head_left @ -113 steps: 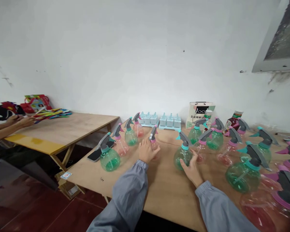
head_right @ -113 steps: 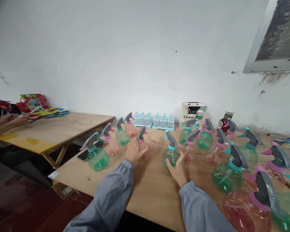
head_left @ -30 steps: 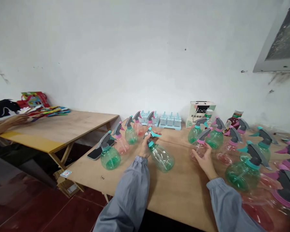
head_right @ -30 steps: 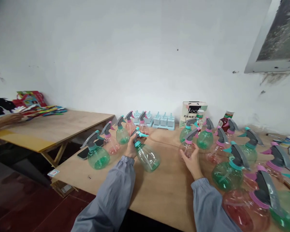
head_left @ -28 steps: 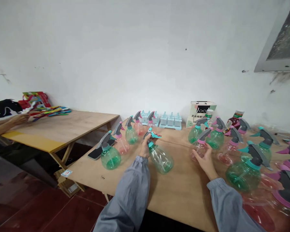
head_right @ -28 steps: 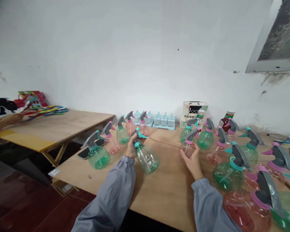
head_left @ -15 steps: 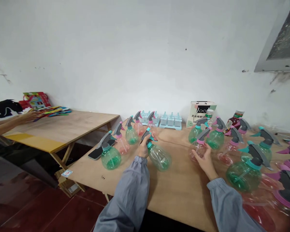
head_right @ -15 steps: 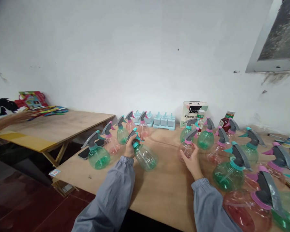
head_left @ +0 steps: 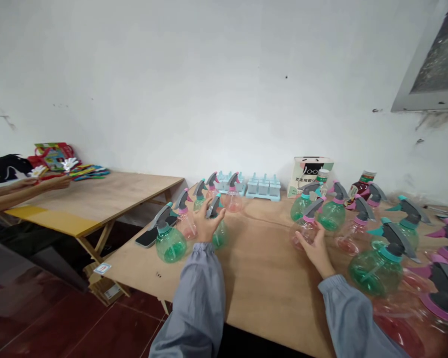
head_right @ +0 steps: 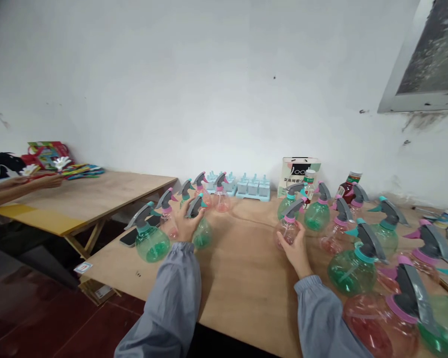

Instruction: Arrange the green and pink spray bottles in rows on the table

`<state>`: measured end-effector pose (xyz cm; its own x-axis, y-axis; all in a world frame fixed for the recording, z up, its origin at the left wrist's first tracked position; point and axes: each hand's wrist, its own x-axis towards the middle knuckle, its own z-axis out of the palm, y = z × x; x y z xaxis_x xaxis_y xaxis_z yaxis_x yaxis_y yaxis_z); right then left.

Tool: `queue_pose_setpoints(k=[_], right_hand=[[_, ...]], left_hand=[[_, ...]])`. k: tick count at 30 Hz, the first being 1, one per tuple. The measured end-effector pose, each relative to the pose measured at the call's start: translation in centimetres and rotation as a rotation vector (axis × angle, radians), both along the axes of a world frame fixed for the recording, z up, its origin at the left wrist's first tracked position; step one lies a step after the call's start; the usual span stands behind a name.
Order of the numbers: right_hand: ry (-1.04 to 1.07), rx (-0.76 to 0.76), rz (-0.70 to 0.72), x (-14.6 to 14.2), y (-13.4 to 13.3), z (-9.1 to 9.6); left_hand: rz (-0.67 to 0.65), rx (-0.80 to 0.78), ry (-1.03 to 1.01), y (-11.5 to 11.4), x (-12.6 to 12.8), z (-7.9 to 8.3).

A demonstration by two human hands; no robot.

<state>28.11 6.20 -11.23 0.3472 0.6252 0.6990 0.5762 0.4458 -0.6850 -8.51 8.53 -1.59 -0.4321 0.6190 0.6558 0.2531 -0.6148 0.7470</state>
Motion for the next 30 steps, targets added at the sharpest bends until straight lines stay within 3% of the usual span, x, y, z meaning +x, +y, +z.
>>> queue_pose_setpoints(k=[4, 8, 15, 21, 24, 27, 30], right_hand=[[0.006, -0.001, 0.022, -0.8, 0.0, -0.2], [0.002, -0.021, 0.037, -2.0, -0.1, -0.6], [-0.008, -0.102, 0.289, -4.8, -0.4, -1.5], [0.004, -0.117, 0.306, -6.1, -0.2, -2.5], [-0.013, -0.121, 0.320, -6.6, -0.4, -2.7], [-0.092, -0.104, 0.327, -7.6, -0.9, -2.4], [-0.255, -0.031, 0.327, -8.9, -1.3, -2.0]], left_hand=[[0.221, -0.037, 0.176, 1.3, 0.9, -2.4], [0.286, -0.127, 0.224, 3.2, 2.0, -4.2], [0.256, -0.149, 0.172, 5.8, 3.0, -4.0], [0.253, -0.098, 0.119, 5.6, 2.9, -4.1], [0.084, 0.060, 0.043, 3.6, 3.8, -4.1], [-0.209, 0.152, 0.057, 1.0, 6.7, -3.8], [-0.569, 0.108, 0.048, -1.2, 10.3, -3.1]])
